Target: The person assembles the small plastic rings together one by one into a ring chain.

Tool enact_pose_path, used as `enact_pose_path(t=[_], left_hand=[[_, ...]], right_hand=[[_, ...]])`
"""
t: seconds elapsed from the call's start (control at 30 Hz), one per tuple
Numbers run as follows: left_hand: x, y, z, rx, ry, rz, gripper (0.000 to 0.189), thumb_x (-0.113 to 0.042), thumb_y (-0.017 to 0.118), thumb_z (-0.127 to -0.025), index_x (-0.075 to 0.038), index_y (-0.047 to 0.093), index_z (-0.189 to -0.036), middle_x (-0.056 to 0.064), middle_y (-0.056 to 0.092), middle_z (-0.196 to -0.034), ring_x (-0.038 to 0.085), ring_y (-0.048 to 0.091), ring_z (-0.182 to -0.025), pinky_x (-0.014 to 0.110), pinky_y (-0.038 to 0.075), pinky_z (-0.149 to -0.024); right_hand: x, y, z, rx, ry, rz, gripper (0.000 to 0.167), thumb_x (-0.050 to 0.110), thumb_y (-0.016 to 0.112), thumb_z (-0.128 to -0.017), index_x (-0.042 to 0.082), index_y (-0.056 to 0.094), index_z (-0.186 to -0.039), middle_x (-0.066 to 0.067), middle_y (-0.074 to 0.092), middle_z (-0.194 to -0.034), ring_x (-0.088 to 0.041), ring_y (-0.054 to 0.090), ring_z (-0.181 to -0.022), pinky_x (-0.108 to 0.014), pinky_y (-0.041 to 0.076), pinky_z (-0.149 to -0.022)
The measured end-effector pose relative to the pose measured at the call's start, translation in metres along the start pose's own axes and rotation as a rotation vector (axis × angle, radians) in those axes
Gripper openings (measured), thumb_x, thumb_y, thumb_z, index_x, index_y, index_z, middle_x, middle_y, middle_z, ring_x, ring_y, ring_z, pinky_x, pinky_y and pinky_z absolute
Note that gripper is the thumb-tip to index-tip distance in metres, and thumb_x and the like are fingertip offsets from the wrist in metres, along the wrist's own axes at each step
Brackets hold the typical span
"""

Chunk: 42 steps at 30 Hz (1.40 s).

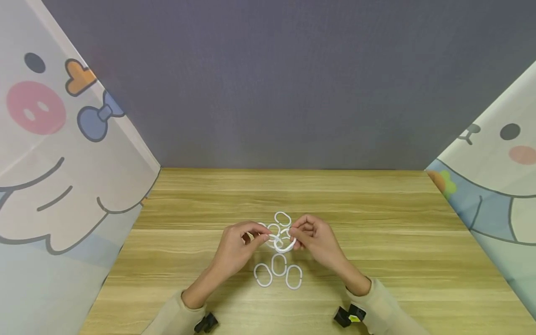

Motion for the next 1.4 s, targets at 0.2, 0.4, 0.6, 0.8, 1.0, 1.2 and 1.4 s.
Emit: enact_pose_path(t=[0.2, 0.4, 0.6, 0.8, 1.0, 1.2, 1.4], left_hand=[[0.0037, 0.0001, 0.0008, -0.016, 0.002, 0.013, 0.011, -0.007, 0.087, -0.096, -0.017, 0.085, -0.101, -0.01, 0.079, -0.091, 0.005, 0.067, -0.08, 0.024, 0.055, -0.066], [0.0043, 0.0008, 0.0015, -0.004, -0.028, 0.035, 0.009, -0.01, 0.087, -0.097, -0.014, 0.084, -0.104, -0.009, 0.079, -0.091, 0.005, 0.068, -0.081, 0.024, 0.055, -0.068], [0.004, 0.0017, 0.003, 0.024, -0.055, 0.074, 0.015, -0.011, 0.088, -0.096, -0.009, 0.078, -0.107, -0.007, 0.079, -0.09, 0.006, 0.068, -0.08, 0.023, 0.051, -0.067], [0.0063, 0.0026, 0.0036, 0.058, -0.103, 0.122, 0.02, -0.015, 0.088, -0.098, -0.009, 0.076, -0.112, -0.005, 0.08, -0.091, 0.008, 0.067, -0.083, 0.023, 0.048, -0.066], [0.0063, 0.0038, 0.0034, 0.089, -0.144, 0.153, 0.022, -0.016, 0.086, -0.099, -0.006, 0.076, -0.116, -0.003, 0.081, -0.092, 0.008, 0.068, -0.084, 0.022, 0.049, -0.068], [0.0059, 0.0048, 0.0038, 0.083, -0.123, 0.169, 0.01, -0.011, 0.08, -0.103, -0.006, 0.078, -0.111, -0.001, 0.078, -0.091, 0.008, 0.067, -0.08, 0.023, 0.05, -0.067], [0.0067, 0.005, 0.0028, 0.049, -0.114, 0.155, 0.006, -0.009, 0.081, -0.102, -0.005, 0.08, -0.107, -0.001, 0.076, -0.091, 0.008, 0.065, -0.079, 0.023, 0.05, -0.065]], right_hand=[[0.0024, -0.0016, -0.0003, -0.015, -0.026, -0.048, 0.018, -0.007, 0.068, -0.106, -0.014, 0.07, -0.122, -0.033, 0.073, -0.097, -0.013, 0.074, -0.071, -0.033, 0.066, -0.068], [0.0035, -0.0017, 0.0, -0.021, -0.037, -0.051, 0.023, -0.009, 0.07, -0.103, -0.015, 0.072, -0.125, -0.034, 0.075, -0.1, -0.016, 0.078, -0.075, -0.031, 0.065, -0.067], [0.0038, -0.0019, 0.0021, -0.041, -0.049, -0.055, 0.024, -0.007, 0.073, -0.102, -0.017, 0.072, -0.124, -0.028, 0.079, -0.098, -0.016, 0.08, -0.078, -0.031, 0.066, -0.069], [0.003, 0.0002, 0.0026, -0.049, -0.051, -0.063, 0.021, -0.007, 0.075, -0.1, -0.019, 0.071, -0.118, -0.027, 0.08, -0.098, -0.018, 0.081, -0.08, -0.036, 0.067, -0.071], [0.0007, 0.0024, 0.0027, -0.029, -0.055, -0.063, 0.016, -0.006, 0.075, -0.101, -0.017, 0.071, -0.112, -0.034, 0.077, -0.099, -0.026, 0.083, -0.082, -0.041, 0.068, -0.072], [-0.0005, 0.0039, 0.0037, -0.001, -0.071, -0.074, 0.013, -0.006, 0.074, -0.102, -0.015, 0.07, -0.111, -0.039, 0.075, -0.103, -0.028, 0.083, -0.083, -0.042, 0.068, -0.071], [-0.0003, 0.0046, 0.0044, 0.022, -0.086, -0.084, 0.017, -0.006, 0.073, -0.102, -0.018, 0.068, -0.113, -0.034, 0.078, -0.103, -0.027, 0.083, -0.083, -0.038, 0.068, -0.07]])
Point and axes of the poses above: each hand's wrist, its own z-axis away from the middle knuckle, its own y-axis out of the palm, x = y × z, the point moved 2 cm from there along -z, towards the middle knuckle
